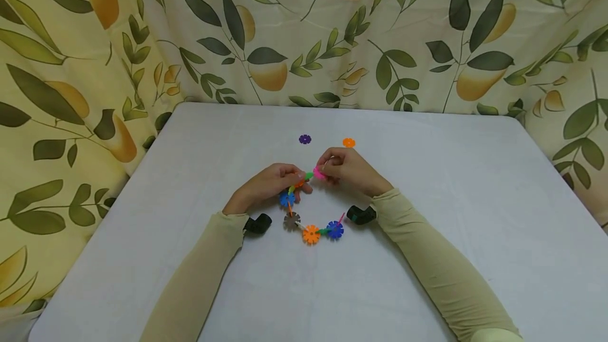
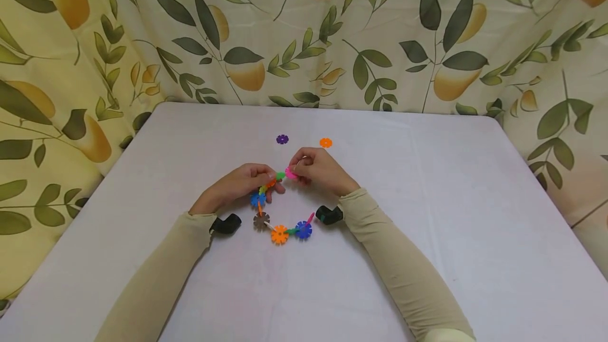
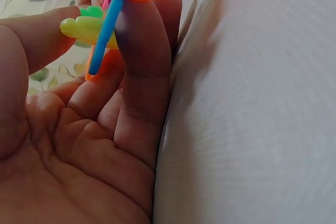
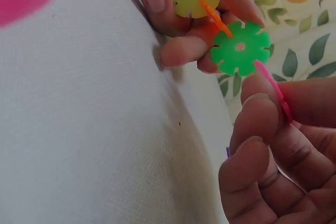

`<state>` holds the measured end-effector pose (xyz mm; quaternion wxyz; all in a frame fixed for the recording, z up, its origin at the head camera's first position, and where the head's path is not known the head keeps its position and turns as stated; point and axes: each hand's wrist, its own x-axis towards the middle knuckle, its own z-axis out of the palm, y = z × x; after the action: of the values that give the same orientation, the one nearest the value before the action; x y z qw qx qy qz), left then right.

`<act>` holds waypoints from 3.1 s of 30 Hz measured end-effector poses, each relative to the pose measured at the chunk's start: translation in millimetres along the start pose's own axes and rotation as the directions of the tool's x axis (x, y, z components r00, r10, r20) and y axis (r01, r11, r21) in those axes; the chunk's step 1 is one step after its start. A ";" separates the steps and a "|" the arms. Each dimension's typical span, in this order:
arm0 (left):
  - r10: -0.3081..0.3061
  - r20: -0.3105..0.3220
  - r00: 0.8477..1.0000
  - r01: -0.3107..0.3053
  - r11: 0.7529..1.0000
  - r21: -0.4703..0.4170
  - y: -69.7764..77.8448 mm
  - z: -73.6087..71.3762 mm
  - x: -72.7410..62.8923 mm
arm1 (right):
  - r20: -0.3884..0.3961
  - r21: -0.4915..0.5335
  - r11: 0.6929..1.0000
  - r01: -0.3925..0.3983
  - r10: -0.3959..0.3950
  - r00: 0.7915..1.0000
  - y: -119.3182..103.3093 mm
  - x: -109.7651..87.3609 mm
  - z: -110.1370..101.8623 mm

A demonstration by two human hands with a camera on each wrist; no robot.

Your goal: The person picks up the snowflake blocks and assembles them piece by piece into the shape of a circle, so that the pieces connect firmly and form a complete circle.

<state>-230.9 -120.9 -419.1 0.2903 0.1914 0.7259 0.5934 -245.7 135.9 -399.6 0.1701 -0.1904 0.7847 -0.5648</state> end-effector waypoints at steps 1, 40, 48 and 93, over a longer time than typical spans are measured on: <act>-0.001 0.000 1.000 0.001 1.000 -0.004 0.3 0.1 0.0 | 0.002 -0.001 1.000 0.004 -0.004 1.000 -0.7 -0.4 0.1; 0.069 -0.006 0.998 -0.069 0.997 0.022 -1.8 -1.5 -1.9 | -0.083 -0.140 0.987 0.080 -0.092 0.992 -8.5 2.3 29.5; 0.080 0.061 0.995 -0.081 0.996 0.029 -3.3 -4.6 2.5 | -0.096 -0.197 0.979 0.050 -0.070 0.993 -11.3 12.7 10.2; 0.068 0.002 0.998 -0.068 0.997 0.028 -3.9 -6.0 2.3 | -0.051 -0.587 0.806 -0.079 0.061 0.997 -0.2 81.4 -13.1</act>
<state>-236.3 -124.8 -422.5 0.2679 0.2203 0.7271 0.5925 -322.7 106.6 -399.7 0.1121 -0.1964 0.9298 -0.2905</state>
